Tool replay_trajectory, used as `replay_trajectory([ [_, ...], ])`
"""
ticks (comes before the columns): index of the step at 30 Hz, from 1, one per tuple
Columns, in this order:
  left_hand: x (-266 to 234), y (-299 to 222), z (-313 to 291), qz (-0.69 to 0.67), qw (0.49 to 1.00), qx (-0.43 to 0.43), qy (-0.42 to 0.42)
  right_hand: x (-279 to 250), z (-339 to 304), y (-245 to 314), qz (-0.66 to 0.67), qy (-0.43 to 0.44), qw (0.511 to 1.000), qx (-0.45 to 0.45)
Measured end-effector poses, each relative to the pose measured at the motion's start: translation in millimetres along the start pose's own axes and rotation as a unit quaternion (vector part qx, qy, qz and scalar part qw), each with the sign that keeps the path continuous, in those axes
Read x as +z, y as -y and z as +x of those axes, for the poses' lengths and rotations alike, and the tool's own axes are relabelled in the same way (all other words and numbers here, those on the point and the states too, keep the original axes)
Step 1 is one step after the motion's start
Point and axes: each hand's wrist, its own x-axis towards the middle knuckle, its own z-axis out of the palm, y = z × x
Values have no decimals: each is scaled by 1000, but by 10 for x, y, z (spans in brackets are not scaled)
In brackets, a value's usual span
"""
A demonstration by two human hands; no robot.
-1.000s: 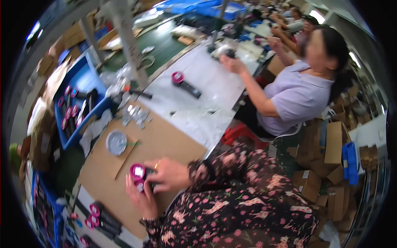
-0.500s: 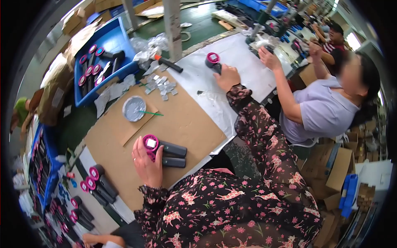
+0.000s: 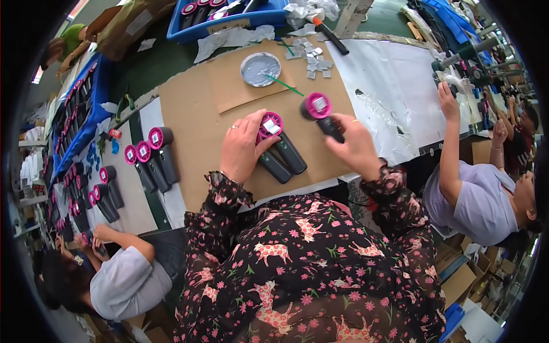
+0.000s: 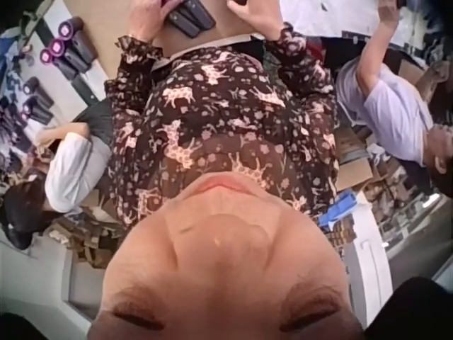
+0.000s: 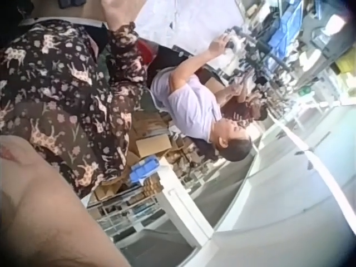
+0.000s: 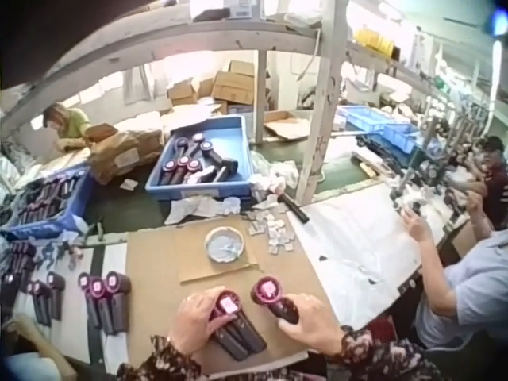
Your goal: The person applies a substance to the center of hair dryers using a thin stick, then places and presses small square pieces onto the substance by hand. They repeat this process for each hair dryer, occasionally moving the items on the work surface.
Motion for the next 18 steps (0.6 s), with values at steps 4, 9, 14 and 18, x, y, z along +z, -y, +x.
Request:
replay_trajectory([
  [4,-142,229,-2,4,998,57,12,518,-80,285,-9,33,997,-63],
  [9,-449,538,-20,-21,995,80,52,803,-64,603,21,50,998,-26],
  [14,-653,637,-43,-16,995,79,61,674,101,646,17,53,997,-60],
  [18,-699,403,-61,-18,996,76,-36,378,474,507,-74,-76,982,-153],
])
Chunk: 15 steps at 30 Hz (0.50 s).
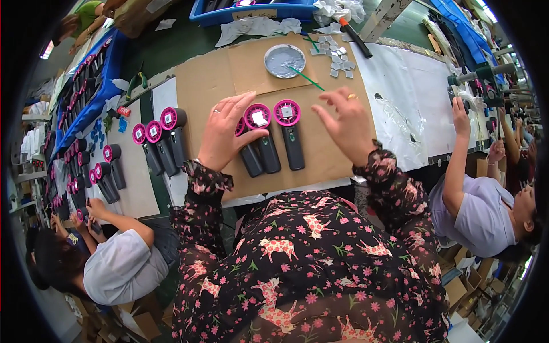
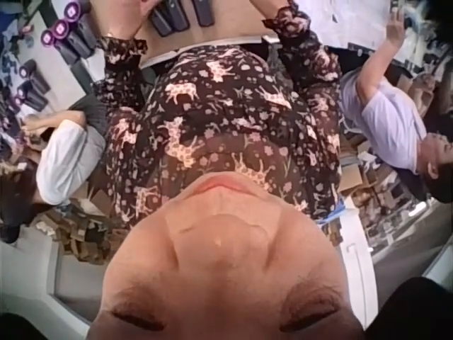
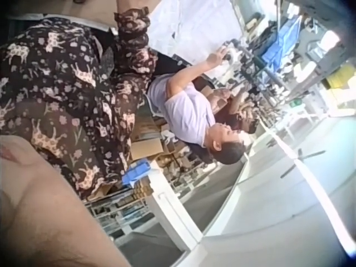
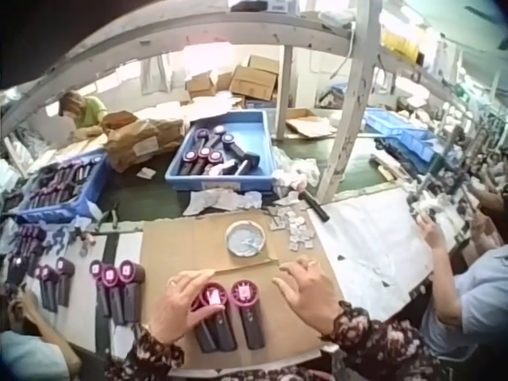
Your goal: The person applies a substance to the center of hair dryers using a thin stick, then places and presses small square pieces onto the substance by hand. They repeat this process for each hair dryer, occasionally moving the items on the work surface.
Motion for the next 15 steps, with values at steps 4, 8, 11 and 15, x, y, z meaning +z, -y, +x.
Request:
replay_trajectory([
  [4,149,-280,82,25,999,-12,-18,-34,297,-197,-117,-39,989,-82],
  [8,334,-450,117,73,996,-46,3,63,411,-124,-135,111,984,18],
  [11,414,-510,154,96,994,-55,10,173,506,-197,-146,74,986,-4],
  [15,427,-527,165,105,993,-61,11,119,650,-188,-98,-15,994,-46],
])
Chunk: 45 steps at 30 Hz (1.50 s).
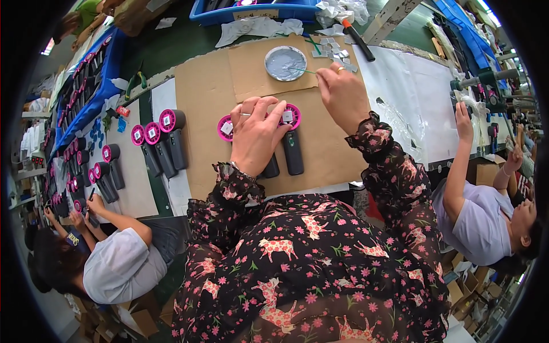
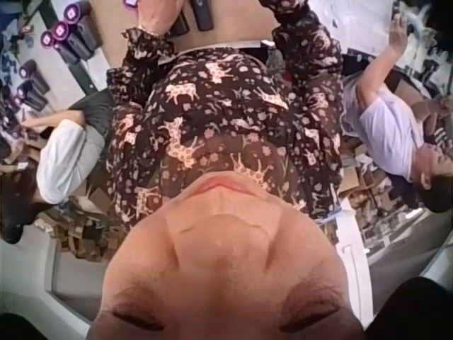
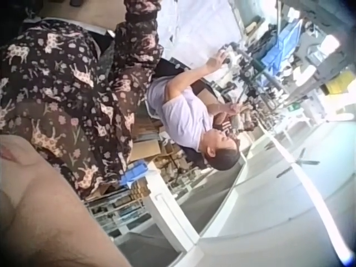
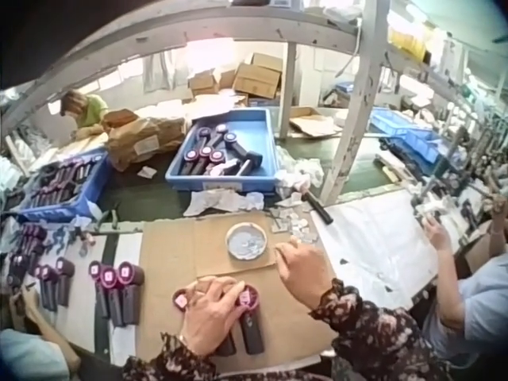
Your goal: The person applies a substance to the center of hair dryers using a thin stick, then places and presses small square pieces onto the substance by hand. They repeat this process for each hair dryer, occasionally moving the items on the work surface.
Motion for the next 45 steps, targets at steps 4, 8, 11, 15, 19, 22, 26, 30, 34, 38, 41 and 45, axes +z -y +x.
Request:
replay_trajectory([
  [4,22,-15,-2,-14,1000,6,-7,-205,73,5,88,-32,994,52],
  [8,1,-57,24,-42,999,8,-21,-136,30,-180,159,-26,980,115],
  [11,10,-75,41,-57,998,10,-24,-82,38,-223,203,-14,966,157],
  [15,15,-107,44,-64,998,12,-21,5,62,-257,260,12,942,213],
  [19,-42,-147,25,-65,998,13,-17,75,85,-265,276,26,931,235],
  [22,-77,-163,12,-64,998,7,-4,96,97,-256,287,36,925,244],
  [26,-69,-182,3,-73,997,4,-11,106,94,-263,345,47,898,269],
  [30,-60,-202,-5,-74,997,0,-10,99,73,-283,384,56,876,286],
  [34,-20,-187,-18,-85,996,13,-9,147,56,-338,425,52,856,290],
  [38,19,-195,-27,-98,994,31,-20,150,61,-354,464,63,833,294],
  [41,17,-207,-42,-87,995,36,-27,66,97,-299,522,73,790,313],
  [45,38,-195,-73,-51,997,47,-35,-170,157,-329,551,40,777,301],
])
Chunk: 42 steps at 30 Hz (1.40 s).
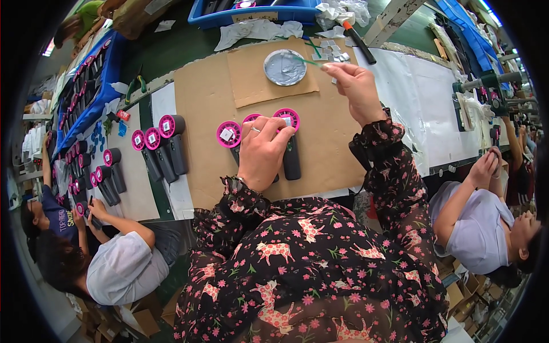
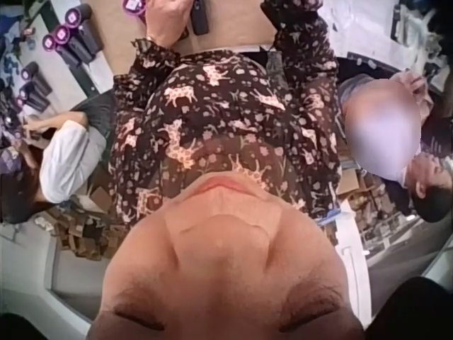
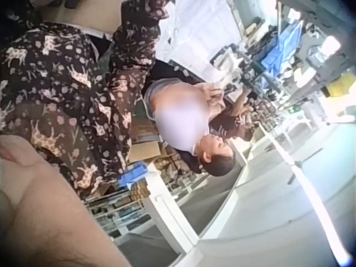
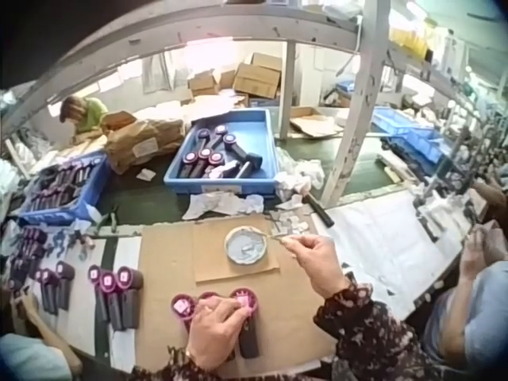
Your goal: The person applies a substance to the center of hair dryers using a thin stick, then places and presses small square pieces onto the substance by hand. They repeat this process for each hair dryer, occasionally moving the items on the work surface.
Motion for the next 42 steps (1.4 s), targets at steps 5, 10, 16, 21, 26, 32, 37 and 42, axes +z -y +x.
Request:
replay_trajectory([
  [5,42,19,-39,-15,1000,-4,3,2,-45,-206,-186,-85,971,-124],
  [10,23,1,-47,-10,1000,-1,-19,-52,-20,-299,-285,-67,948,-128],
  [16,-17,-19,-65,3,999,1,-39,-1,17,-329,-181,-34,982,-36],
  [21,-20,-24,-62,0,999,2,-45,-19,29,-226,-114,-17,993,-1],
  [26,-9,-20,-94,5,999,0,-52,-59,-44,37,2,3,1000,17],
  [32,-17,-15,-114,21,999,7,-50,-113,-45,-275,-53,-45,997,23],
  [37,-25,6,-152,23,998,2,-53,-185,-49,-185,14,-32,997,71],
  [42,-13,12,-188,16,998,-3,-55,-201,-73,-36,43,-18,996,74],
])
